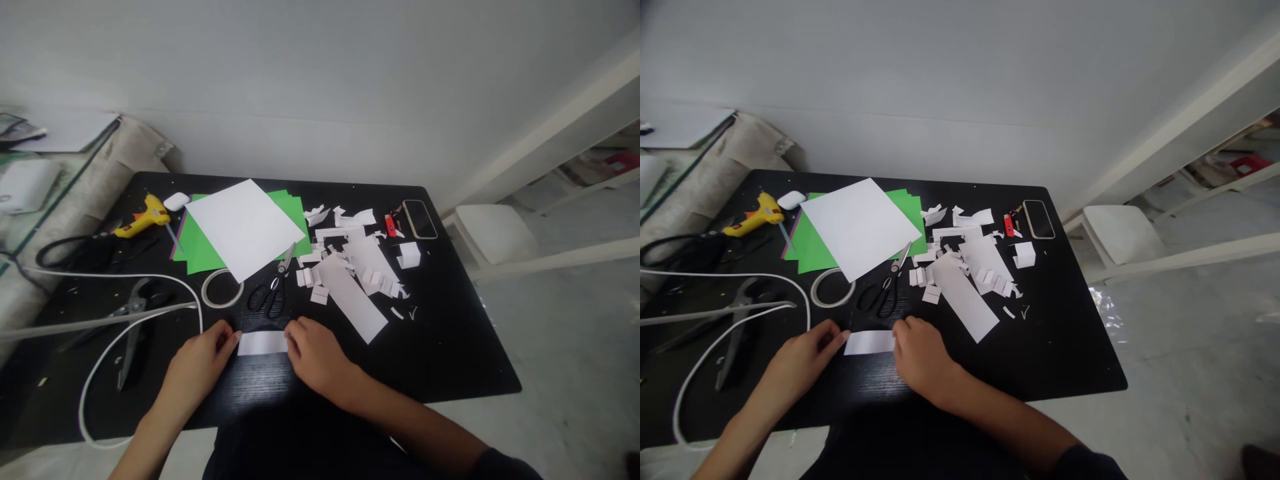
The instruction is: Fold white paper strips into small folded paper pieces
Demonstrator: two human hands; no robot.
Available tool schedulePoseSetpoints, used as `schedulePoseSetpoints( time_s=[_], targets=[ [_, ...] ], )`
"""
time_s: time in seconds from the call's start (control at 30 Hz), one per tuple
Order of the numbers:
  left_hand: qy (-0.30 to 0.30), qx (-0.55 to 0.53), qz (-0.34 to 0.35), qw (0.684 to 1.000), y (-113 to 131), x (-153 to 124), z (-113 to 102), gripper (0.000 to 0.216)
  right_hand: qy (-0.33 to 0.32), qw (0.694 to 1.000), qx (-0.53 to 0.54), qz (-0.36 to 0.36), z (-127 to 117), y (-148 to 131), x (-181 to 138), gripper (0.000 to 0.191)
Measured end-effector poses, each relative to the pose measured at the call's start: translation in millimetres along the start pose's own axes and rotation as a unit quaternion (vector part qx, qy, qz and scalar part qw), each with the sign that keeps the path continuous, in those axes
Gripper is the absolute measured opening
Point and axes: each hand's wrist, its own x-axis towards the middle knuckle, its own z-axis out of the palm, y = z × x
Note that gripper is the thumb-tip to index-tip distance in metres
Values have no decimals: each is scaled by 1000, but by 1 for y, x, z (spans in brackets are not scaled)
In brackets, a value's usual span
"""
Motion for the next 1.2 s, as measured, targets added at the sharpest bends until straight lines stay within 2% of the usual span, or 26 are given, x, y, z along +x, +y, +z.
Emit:
schedulePoseSetpoints(
  time_s=[0.13, 0.37, 0.47, 0.67, 0.8, 1.03, 1.2],
  targets=[
    [-9, 8, -13, 1000, 3, -1, 0, 27, -8, 994, -32, -106, 12, -21, 13, 13],
    [-23, 3, -11, 1000, 4, -3, -2, 27, 110, 968, 5, -224, 17, -33, 14, 23],
    [-26, 4, -6, 1000, 4, -2, -4, 23, 117, 958, 19, -263, 22, -36, 14, 29],
    [-14, 1, -9, 1000, 4, -3, -1, 26, 54, 975, -36, -213, 40, -30, 5, 45],
    [-5, 9, -6, 1000, 4, -4, 0, 28, 50, 979, -40, -194, 45, -16, -9, 49],
    [-9, 15, -9, 1000, 6, -4, -1, 28, 58, 980, -47, -183, 41, 12, -33, 59],
    [-10, 14, -9, 1000, 5, -4, -2, 28, 69, 984, -48, -154, 29, 27, -48, 54]
  ],
)
